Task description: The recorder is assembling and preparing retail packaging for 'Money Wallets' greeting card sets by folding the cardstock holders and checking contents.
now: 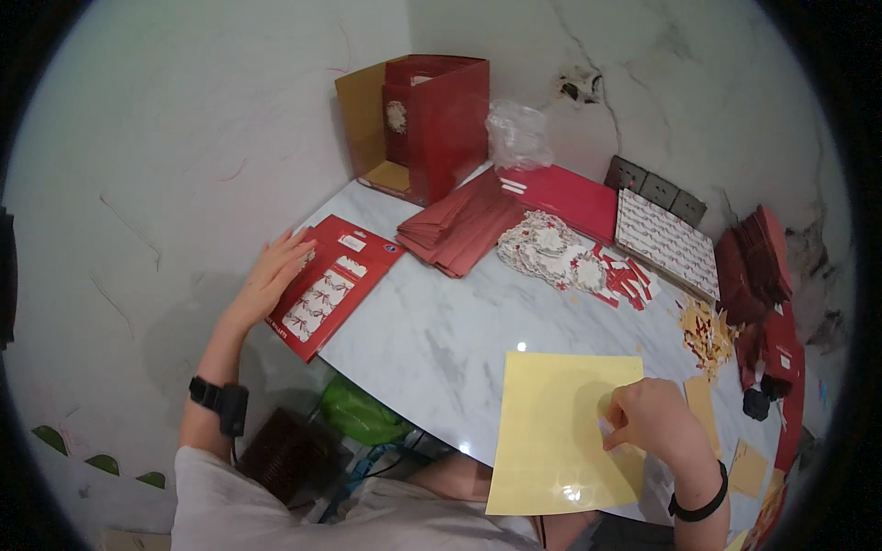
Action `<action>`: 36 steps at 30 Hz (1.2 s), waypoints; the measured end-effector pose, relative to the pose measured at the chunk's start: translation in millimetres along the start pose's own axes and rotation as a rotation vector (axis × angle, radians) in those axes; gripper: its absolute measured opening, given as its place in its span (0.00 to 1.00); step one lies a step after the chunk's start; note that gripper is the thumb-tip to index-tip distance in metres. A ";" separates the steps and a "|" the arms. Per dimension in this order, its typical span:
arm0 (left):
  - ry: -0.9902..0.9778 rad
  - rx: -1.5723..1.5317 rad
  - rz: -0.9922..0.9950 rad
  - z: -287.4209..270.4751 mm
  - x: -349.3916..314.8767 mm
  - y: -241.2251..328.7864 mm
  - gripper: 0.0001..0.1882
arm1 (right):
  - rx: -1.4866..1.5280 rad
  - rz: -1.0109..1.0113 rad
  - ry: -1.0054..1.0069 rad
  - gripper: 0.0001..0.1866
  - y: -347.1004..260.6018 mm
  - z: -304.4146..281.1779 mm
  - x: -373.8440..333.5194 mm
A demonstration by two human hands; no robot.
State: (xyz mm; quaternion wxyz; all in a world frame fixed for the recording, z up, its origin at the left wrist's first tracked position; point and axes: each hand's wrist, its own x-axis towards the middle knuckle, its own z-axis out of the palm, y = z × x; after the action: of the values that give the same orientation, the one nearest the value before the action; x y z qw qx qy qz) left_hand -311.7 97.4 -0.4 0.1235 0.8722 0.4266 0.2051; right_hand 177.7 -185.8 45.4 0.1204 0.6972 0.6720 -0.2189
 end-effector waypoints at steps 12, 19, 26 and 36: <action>0.037 0.103 -0.018 21.2 -24.1 -26.5 0.28 | 0.030 -0.030 0.039 0.13 -5.4 6.5 -1.1; 0.019 0.087 -0.101 22.8 -20.4 -17.2 0.31 | 0.075 0.031 0.095 0.12 2.4 22.7 -10.4; 0.070 0.069 -0.125 18.7 -20.1 -36.0 0.30 | 0.069 0.012 0.159 0.10 1.0 29.4 -18.9; -0.054 -0.034 0.366 24.9 5.8 115.1 0.25 | 0.118 -0.001 0.185 0.08 5.2 36.3 -24.0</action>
State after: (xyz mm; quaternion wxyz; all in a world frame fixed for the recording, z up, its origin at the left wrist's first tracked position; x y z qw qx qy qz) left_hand -217.1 31.2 24.0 0.1104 0.9382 0.2539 0.2078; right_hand 177.7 -224.1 24.2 0.0163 0.7201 0.6664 -0.1928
